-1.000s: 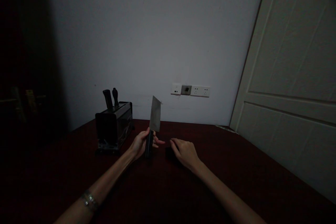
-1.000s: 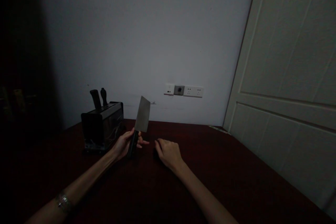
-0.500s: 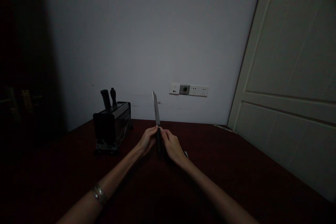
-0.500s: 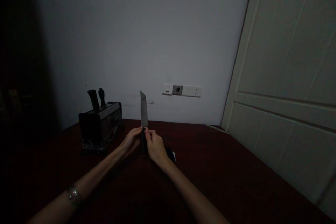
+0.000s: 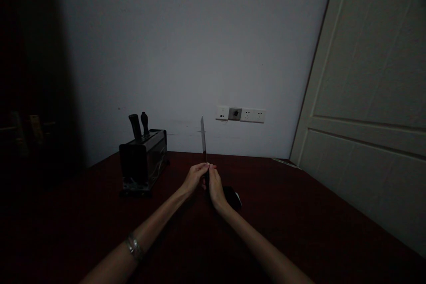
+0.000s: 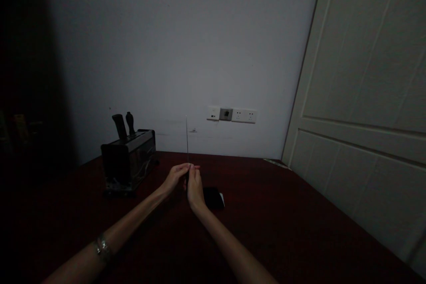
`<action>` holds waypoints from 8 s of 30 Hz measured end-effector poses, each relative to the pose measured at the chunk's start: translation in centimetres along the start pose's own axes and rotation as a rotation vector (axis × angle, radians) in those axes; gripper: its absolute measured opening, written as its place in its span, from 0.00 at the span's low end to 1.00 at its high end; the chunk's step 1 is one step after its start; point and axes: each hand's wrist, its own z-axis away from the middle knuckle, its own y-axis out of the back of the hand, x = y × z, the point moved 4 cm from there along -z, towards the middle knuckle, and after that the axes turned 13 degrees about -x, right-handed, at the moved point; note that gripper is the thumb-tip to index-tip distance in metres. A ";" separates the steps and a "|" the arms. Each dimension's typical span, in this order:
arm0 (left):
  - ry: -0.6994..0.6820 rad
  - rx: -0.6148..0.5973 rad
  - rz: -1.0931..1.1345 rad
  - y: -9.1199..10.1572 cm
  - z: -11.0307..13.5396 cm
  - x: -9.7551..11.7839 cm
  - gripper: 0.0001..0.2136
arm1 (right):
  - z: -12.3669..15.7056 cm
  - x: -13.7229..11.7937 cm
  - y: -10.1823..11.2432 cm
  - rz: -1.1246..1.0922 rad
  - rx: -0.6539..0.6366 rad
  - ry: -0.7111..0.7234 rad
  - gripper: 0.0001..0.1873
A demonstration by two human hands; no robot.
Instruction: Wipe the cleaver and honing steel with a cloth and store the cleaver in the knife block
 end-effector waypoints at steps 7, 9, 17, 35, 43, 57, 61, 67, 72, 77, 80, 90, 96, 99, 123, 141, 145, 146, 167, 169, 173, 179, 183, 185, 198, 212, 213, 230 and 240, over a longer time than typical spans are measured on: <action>-0.034 0.005 -0.020 0.2 -0.6 -1.1 0.15 | 0.3 -0.6 0.7 -0.015 0.040 -0.034 0.24; -0.043 -0.016 -0.045 0.2 -0.7 -1.2 0.16 | 0.2 -0.9 0.9 -0.025 0.041 -0.046 0.25; 0.033 -0.124 0.156 -1.5 -0.3 -0.7 0.19 | 0.2 -2.2 1.4 -0.136 -0.065 -0.105 0.27; -0.013 -0.325 -0.406 -1.2 -0.6 -5.0 0.07 | 1.9 -3.3 3.0 -0.692 -0.338 -0.268 0.27; -0.179 -0.738 -1.265 -4.2 -0.7 -7.4 0.08 | 1.8 -2.2 3.9 -0.752 -0.419 -0.228 0.27; -0.122 0.374 -0.928 6.2 -6.0 1.6 0.07 | 2.4 -2.1 4.1 -0.850 -0.435 -0.332 0.27; -0.225 0.520 -0.920 7.0 -6.8 7.3 0.10 | 2.6 -1.7 4.1 -0.849 -0.448 -0.368 0.27; -0.541 0.308 -1.064 2.3 -5.9 11.3 0.10 | 2.7 -1.3 4.1 -0.840 -0.481 -0.371 0.27; -0.718 -0.127 -1.399 -1.3 -5.4 8.6 0.17 | 2.5 -0.9 4.2 -0.843 -0.476 -0.389 0.27; -0.678 -0.512 -1.551 -2.9 -4.3 6.2 0.22 | 2.2 -0.7 4.3 -0.863 -0.447 -0.393 0.26; -0.590 -0.651 -1.487 -3.1 -3.6 6.0 0.25 | 2.1 -0.5 4.5 -0.882 -0.410 -0.387 0.25; -0.463 -0.414 -1.297 -3.6 -3.9 4.7 0.11 | 2.4 0.0 4.4 -0.870 -0.378 -0.397 0.24; -0.447 -0.464 -1.541 -3.8 -4.3 5.4 0.32 | 2.5 0.4 4.1 -0.819 -0.445 -0.375 0.25; -0.432 -0.432 -1.647 -3.4 -4.9 5.7 0.33 | 2.6 0.4 3.8 -0.831 -0.455 -0.367 0.25; -0.457 -0.459 -1.684 -5.1 -4.4 6.6 0.34 | 3.1 0.6 3.1 -0.851 -0.518 -0.317 0.25; -0.445 -0.245 -1.775 -1.3 -8.5 8.7 0.25 | 3.6 1.3 2.3 -0.802 -0.572 -0.388 0.30; -0.470 -0.239 -1.770 -1.2 -8.9 9.5 0.22 | 3.6 1.0 2.4 -0.785 -0.545 -0.388 0.29; -0.471 -0.244 -1.774 -1.2 -9.0 9.6 0.21 | 3.5 0.9 2.5 -0.782 -0.541 -0.386 0.29; -0.300 -0.444 -1.249 3.1 -10.3 13.4 0.22 | 3.5 1.7 2.7 -0.596 -0.504 -0.381 0.30; -0.251 -0.469 -1.197 3.1 -9.9 14.3 0.21 | 3.5 1.6 2.6 -0.602 -0.506 -0.373 0.30; -0.174 -0.539 -1.081 3.6 -9.4 15.8 0.21 | 3.8 1.0 2.2 -0.634 -0.549 -0.361 0.29; 0.066 -0.543 -0.902 5.2 -8.6 15.9 0.23 | 4.0 0.6 1.9 -0.664 -0.582 -0.362 0.29; 0.207 -0.500 -0.823 6.2 -7.6 15.9 0.24 | 4.1 0.7 1.9 -0.676 -0.601 -0.371 0.28; 0.243 -0.469 -0.777 6.9 -7.4 16.0 0.24 | 4.0 0.4 2.0 -0.688 -0.611 -0.362 0.28; -0.551 -0.276 -1.615 2.0 -7.1 15.9 0.25 | 4.0 -0.5 2.0 -0.760 -0.665 -0.362 0.27; -0.463 -0.276 -1.995 1.3 -6.6 12.3 0.26 | 4.0 -1.3 2.0 -0.801 -0.672 -0.381 0.25; -0.461 -0.271 -1.996 1.2 -6.5 12.2 0.26 | 4.0 -1.3 2.1 -0.805 -0.668 -0.378 0.25; -0.400 -0.366 -1.946 -1.9 -3.4 6.0 0.28 | 2.8 -2.0 4.2 -0.857 -0.561 -0.376 0.24; -0.449 -0.360 -1.971 -1.6 -4.2 6.8 0.29 | 2.9 -2.4 4.1 -0.825 -0.569 -0.379 0.26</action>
